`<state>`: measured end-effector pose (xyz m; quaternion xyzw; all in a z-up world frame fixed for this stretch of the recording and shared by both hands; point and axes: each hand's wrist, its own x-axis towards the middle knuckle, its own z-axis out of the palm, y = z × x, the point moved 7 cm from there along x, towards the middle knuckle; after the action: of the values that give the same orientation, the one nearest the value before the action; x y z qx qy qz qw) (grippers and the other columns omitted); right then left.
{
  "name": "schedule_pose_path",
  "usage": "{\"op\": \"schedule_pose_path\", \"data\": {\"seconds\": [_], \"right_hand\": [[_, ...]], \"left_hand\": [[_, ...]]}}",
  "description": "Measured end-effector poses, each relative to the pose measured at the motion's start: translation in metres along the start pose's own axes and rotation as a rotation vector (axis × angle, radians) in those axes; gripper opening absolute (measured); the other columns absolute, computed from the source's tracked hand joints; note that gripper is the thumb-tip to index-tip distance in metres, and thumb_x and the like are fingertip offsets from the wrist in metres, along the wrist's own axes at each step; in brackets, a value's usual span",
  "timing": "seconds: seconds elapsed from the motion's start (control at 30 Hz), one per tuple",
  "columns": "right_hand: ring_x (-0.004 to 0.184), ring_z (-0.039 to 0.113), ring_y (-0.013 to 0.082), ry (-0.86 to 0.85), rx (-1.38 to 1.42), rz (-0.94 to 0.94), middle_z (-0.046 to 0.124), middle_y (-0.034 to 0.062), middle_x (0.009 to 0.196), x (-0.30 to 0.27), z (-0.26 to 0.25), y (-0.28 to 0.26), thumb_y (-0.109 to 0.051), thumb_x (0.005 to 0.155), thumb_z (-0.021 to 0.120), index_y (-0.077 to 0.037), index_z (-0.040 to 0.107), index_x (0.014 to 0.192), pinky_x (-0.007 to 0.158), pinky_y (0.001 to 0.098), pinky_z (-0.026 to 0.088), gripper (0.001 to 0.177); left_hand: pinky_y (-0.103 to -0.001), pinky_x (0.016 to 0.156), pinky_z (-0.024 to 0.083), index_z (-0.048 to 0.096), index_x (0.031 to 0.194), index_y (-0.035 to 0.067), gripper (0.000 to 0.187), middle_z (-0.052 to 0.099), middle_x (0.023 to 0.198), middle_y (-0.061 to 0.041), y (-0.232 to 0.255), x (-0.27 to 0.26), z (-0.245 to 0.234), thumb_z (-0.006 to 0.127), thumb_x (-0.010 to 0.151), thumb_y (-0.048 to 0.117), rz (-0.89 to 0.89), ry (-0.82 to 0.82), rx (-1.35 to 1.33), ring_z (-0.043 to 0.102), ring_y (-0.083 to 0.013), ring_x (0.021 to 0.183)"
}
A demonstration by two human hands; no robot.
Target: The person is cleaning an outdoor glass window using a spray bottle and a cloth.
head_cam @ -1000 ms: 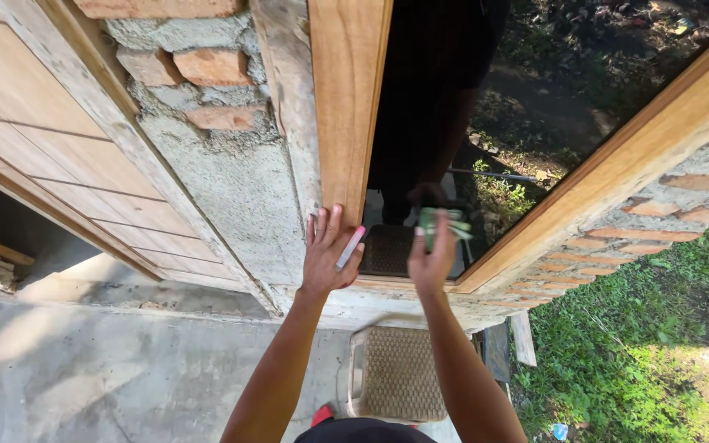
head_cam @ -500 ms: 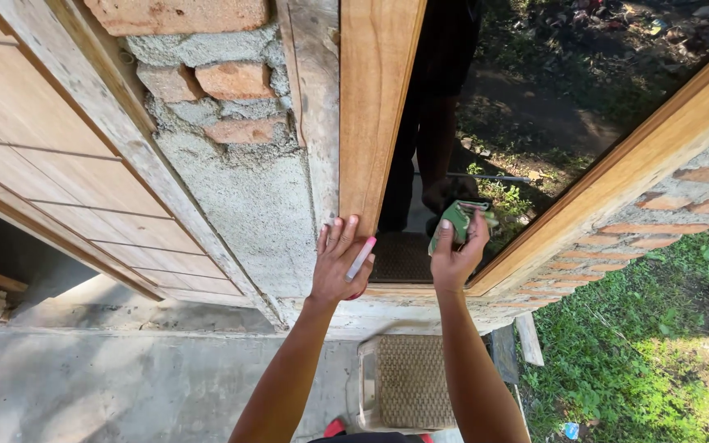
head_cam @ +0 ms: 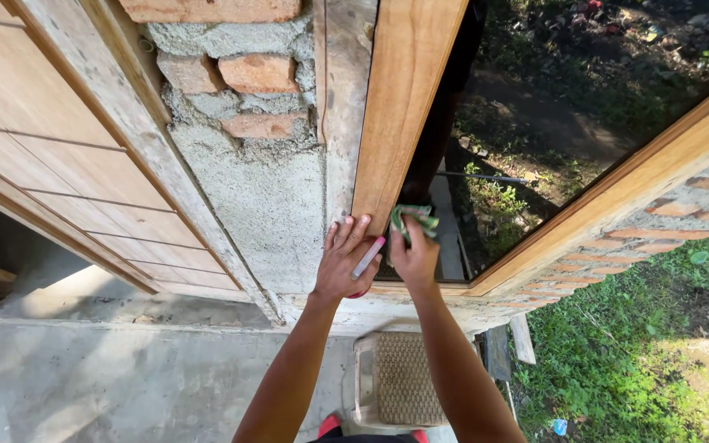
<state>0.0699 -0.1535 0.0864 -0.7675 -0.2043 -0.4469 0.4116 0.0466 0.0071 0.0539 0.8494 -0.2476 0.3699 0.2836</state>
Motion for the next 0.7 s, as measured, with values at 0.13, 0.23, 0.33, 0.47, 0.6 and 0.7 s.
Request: {"op": "schedule_pose_path", "data": {"seconds": [0.13, 0.23, 0.33, 0.47, 0.6, 0.7], "right_hand": [[0.088, 0.076, 0.0321, -0.033, -0.068, -0.017, 0.073, 0.0197, 0.097, -0.035, 0.011, 0.008, -0.006, 0.095, 0.070, 0.001, 0.065, 0.120, 0.074, 0.0359, 0.059, 0.027], [0.076, 0.075, 0.0239, -0.057, -0.062, 0.133, 0.075, 0.0154, 0.087, -0.014, 0.010, 0.015, -0.005, 0.094, 0.072, -0.001, 0.069, 0.114, 0.066, 0.0328, 0.057, 0.020], [0.079, 0.075, 0.0167, 0.022, 0.090, 0.009, 0.076, 0.0100, 0.094, 0.031, -0.006, -0.007, -0.004, 0.098, 0.067, -0.004, 0.069, 0.118, 0.067, 0.0278, 0.059, 0.020], [0.067, 0.072, 0.0106, 0.022, 0.131, 0.018, 0.074, 0.0031, 0.084, 0.035, 0.002, 0.002, -0.004, 0.101, 0.068, -0.004, 0.068, 0.120, 0.057, 0.0238, 0.055, 0.019], [0.073, 0.073, 0.0249, -0.016, -0.014, -0.029, 0.071, 0.0126, 0.091, -0.029, 0.024, 0.022, -0.013, 0.106, 0.058, -0.005, 0.057, 0.126, 0.064, 0.0347, 0.058, 0.021], [0.077, 0.071, 0.0397, -0.129, -0.138, 0.025, 0.070, 0.0219, 0.093, -0.093, 0.034, 0.036, -0.016, 0.101, 0.061, 0.000, 0.053, 0.131, 0.065, 0.0466, 0.057, 0.035]], "left_hand": [[-0.048, 0.128, 0.018, 0.076, 0.126, 0.020, 0.034, 0.041, 0.164, -0.008, -0.006, -0.005, 0.002, 0.068, 0.094, 0.030, 0.009, 0.012, -0.050, 0.029, -0.0292, 0.157], [-0.047, 0.129, 0.018, 0.075, 0.126, 0.021, 0.034, 0.041, 0.165, -0.008, -0.010, -0.004, 0.005, 0.068, 0.095, 0.030, 0.038, 0.009, -0.002, 0.028, -0.0291, 0.157], [-0.047, 0.128, 0.015, 0.075, 0.123, 0.024, 0.033, 0.040, 0.164, -0.007, -0.013, -0.007, 0.011, 0.068, 0.091, 0.029, 0.020, -0.018, -0.030, 0.026, -0.0302, 0.156], [-0.044, 0.129, 0.013, 0.076, 0.127, 0.026, 0.038, 0.042, 0.164, -0.005, -0.019, -0.008, 0.012, 0.067, 0.090, 0.027, 0.048, -0.010, -0.032, 0.025, -0.0273, 0.157], [-0.041, 0.130, 0.013, 0.076, 0.129, 0.025, 0.036, 0.044, 0.162, -0.003, -0.020, -0.007, 0.007, 0.069, 0.095, 0.029, 0.107, 0.061, -0.032, 0.025, -0.0237, 0.159], [-0.040, 0.130, 0.014, 0.076, 0.127, 0.025, 0.031, 0.045, 0.163, -0.001, -0.023, -0.008, 0.009, 0.070, 0.097, 0.032, 0.098, 0.049, -0.053, 0.026, -0.0232, 0.158]]}}
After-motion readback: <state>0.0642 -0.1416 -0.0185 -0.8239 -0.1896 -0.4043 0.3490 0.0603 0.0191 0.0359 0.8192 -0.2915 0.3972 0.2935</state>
